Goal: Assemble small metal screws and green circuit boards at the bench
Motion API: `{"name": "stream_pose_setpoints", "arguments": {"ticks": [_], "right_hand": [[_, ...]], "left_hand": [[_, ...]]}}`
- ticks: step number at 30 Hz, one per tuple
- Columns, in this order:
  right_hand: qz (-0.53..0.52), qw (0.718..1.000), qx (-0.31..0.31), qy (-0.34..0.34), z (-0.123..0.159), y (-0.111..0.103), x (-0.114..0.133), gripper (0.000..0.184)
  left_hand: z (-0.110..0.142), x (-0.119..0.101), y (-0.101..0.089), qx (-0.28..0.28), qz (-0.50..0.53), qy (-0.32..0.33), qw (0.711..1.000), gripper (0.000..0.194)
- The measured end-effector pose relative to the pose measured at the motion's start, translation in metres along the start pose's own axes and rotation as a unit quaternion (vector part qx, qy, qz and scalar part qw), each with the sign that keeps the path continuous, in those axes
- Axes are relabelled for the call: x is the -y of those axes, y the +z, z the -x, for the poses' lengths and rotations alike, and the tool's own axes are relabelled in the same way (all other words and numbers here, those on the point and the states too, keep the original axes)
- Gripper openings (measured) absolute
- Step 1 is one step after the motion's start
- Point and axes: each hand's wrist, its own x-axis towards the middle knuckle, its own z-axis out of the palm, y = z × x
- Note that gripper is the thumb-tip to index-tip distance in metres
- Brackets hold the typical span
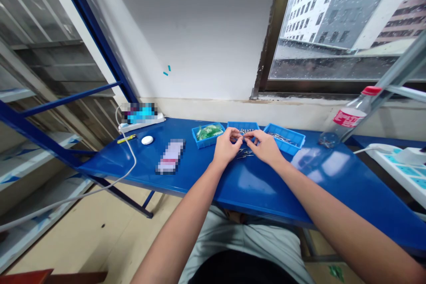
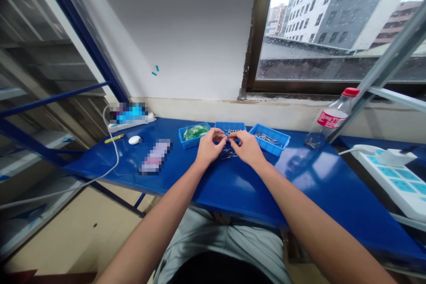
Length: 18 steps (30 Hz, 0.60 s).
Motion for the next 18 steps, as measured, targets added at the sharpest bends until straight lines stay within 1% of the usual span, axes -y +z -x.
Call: {"name": "stream_pose_setpoints", "arguments": {"ticks": [4,9,12,15,18], "right_hand": [[-0.054,0.997,-0.003,0.048,0.0015,0.0023,0.0033,0.019],[-0.099,0.992,-0.003,0.083,0.0022,0.0055,0.0054,0.018],[-0.1,0.991,-0.004,0.083,0.0023,0.0067,0.0056,0.025],[-0.084,0.994,-0.01,0.073,0.002,0.0057,0.0058,0.034],[-0.065,0.994,-0.039,0.075,0.0014,0.0029,0.0056,0.025]], "left_hand": [[-0.0013,0.0,-0.0017,-0.003,0.017,-0.012,1.0,0.018],[-0.002,0.0015,-0.0011,0.018,0.046,-0.027,0.998,0.021],[-0.0019,0.0023,-0.0008,0.018,0.049,-0.028,0.998,0.021],[-0.0009,0.0017,-0.0017,0.017,0.023,-0.028,0.999,0.02],[0.0014,0.0007,-0.0024,0.057,0.021,-0.051,0.997,0.03]]}}
